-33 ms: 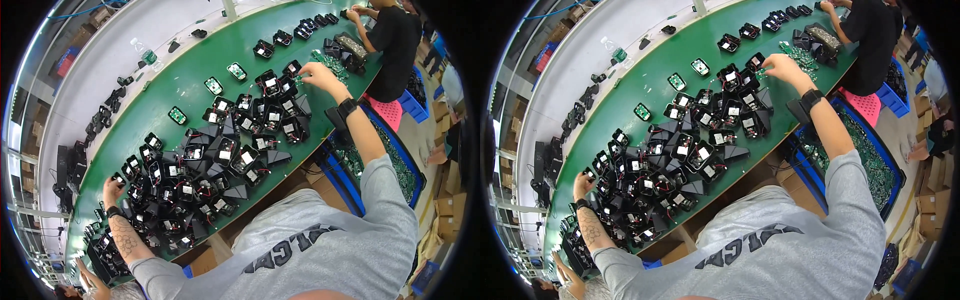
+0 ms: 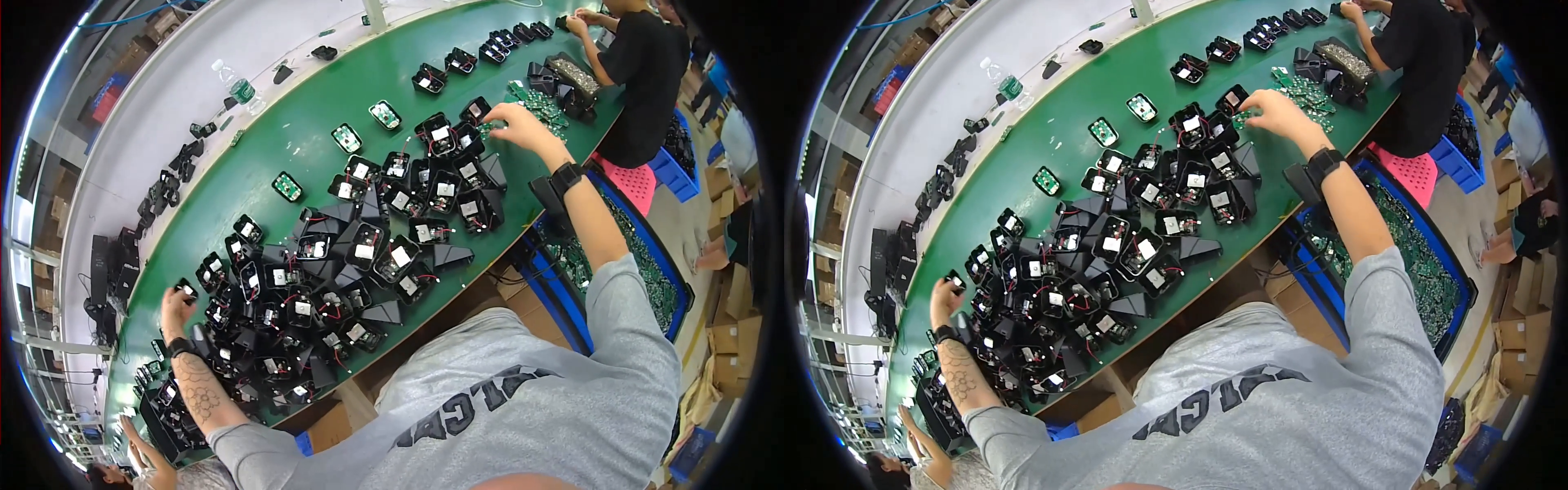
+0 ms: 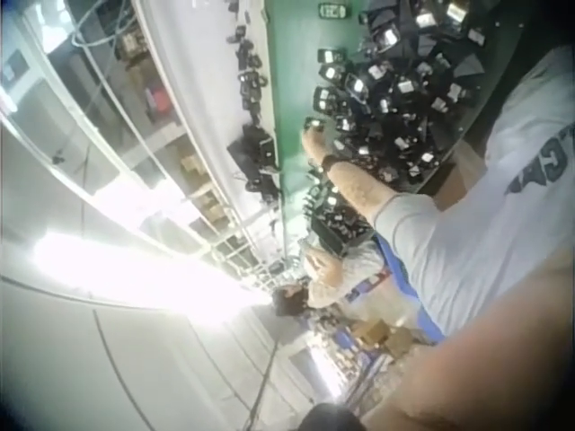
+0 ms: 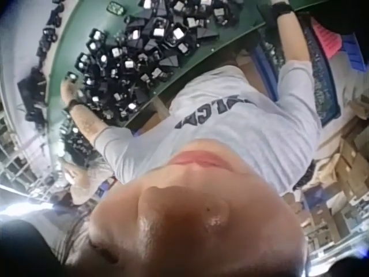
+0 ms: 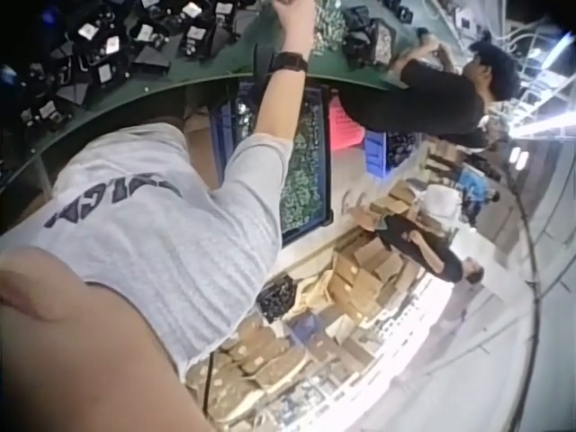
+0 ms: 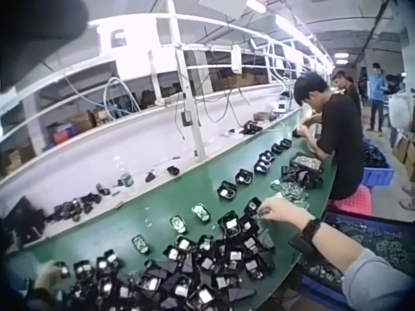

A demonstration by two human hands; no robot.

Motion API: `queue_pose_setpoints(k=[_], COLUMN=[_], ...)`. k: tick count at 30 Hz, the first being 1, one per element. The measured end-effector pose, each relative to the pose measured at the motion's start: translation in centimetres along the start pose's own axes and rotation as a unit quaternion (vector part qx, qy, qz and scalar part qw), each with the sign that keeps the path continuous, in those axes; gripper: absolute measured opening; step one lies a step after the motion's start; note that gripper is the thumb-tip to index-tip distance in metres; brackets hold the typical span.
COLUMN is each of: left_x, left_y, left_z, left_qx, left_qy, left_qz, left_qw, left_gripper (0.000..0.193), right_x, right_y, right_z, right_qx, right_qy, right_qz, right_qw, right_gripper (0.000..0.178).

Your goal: Assembling small green circuit boards into black plastic device housings.

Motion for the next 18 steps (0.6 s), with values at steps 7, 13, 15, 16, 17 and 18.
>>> queue_pose_setpoints(k=[7,13,15,16,17,18], left_x=[15.2,18.6,19.0,18.2,17.2,16.7], left_y=[3.0,12.1,16.6,18.3,19.8,21.2], left_z=[-11.3,-31.2,-35.9,-37.2,-37.9,-38.7], left_qx=[-0.035,-0.044,-0.069,-0.083,-0.111,-0.109], left_qy=[0.132,0.196,0.119,0.108,0.101,0.090], left_qz=[-0.259,-0.355,-0.323,-0.323,-0.340,-0.376], left_qw=[0.956,0.913,0.936,0.936,0.928,0.916], left_gripper=[0.046,0.049,0.051,0.050,0.049,0.050], right_x=[-0.3,-1.1,-0.6,-0.9,-0.9,-0.6], right_y=[-0.7,-1.9,-1.3,-1.5,-1.6,-1.5], right_z=[-3.9,-7.5,-8.8,-9.3,-9.5,-9.5], right_qx=[0.040,0.086,0.069,0.065,0.062,0.063], right_qy=[-0.038,-0.021,-0.032,-0.041,-0.047,-0.046], right_qz=[-0.087,-0.075,-0.053,-0.021,0.009,0.007], right_qw=[0.995,0.993,0.996,0.997,0.997,0.997], right_gripper=[0.021,0.020,0.017,0.016,0.016,0.017])
Point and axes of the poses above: each hand's wrist, its own z-axis towards the middle knuckle, its own y-axis out of the palm, x = y × z, the point moved 5 cm from there along z, towards the middle knuckle, and after that the axes turned 14 degrees about y, right-handed, at the moved point
